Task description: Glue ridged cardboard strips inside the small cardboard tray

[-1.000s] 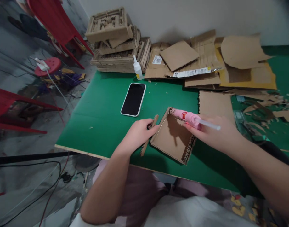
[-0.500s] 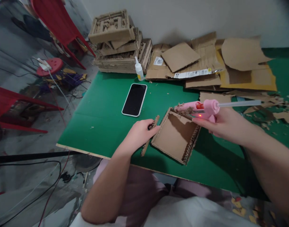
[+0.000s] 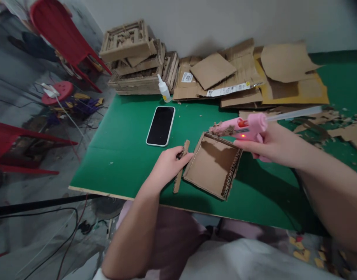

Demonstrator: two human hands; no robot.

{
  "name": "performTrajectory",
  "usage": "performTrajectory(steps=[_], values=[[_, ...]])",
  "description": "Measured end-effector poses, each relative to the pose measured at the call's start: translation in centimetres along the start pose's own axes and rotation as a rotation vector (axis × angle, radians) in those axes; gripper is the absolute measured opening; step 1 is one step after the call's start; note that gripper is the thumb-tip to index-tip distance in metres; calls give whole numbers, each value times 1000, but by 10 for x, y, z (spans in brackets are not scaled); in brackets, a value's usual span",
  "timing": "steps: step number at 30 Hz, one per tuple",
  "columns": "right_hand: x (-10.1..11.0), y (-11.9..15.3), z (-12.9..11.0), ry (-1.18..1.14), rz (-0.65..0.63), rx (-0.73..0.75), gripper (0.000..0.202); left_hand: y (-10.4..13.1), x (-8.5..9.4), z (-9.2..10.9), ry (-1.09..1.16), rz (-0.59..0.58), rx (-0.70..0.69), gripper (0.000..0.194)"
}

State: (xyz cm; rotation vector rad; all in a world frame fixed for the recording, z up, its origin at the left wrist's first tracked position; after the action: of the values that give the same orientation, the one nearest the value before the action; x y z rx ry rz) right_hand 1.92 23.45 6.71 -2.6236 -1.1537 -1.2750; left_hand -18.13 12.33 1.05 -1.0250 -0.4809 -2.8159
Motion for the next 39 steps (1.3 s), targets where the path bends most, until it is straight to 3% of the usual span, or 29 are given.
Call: performTrajectory(steps=[7,15,39], values=[[-14,-14,6,157,-29,-42,43,-1,10,5,168,102,32,35],[-14,-13,-1,132,-53,-32,37,-1,-1,0,54,41,51,30],[-26,-13,5,108,-62,-12,45,-3,-2,-1,-4,51,38,29]])
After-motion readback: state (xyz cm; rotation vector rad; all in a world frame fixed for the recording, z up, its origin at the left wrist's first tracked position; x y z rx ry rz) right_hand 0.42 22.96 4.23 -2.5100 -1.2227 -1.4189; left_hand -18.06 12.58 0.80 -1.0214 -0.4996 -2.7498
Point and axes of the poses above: each hand's wrist, its own y-axis away from the middle knuckle, its own x-axis out of the back of the hand, z = x × y, the point moved 8 cm from there along -y, towards the middle knuckle, and after that the axes turned 1 degree about y, right-handed, at the moved point
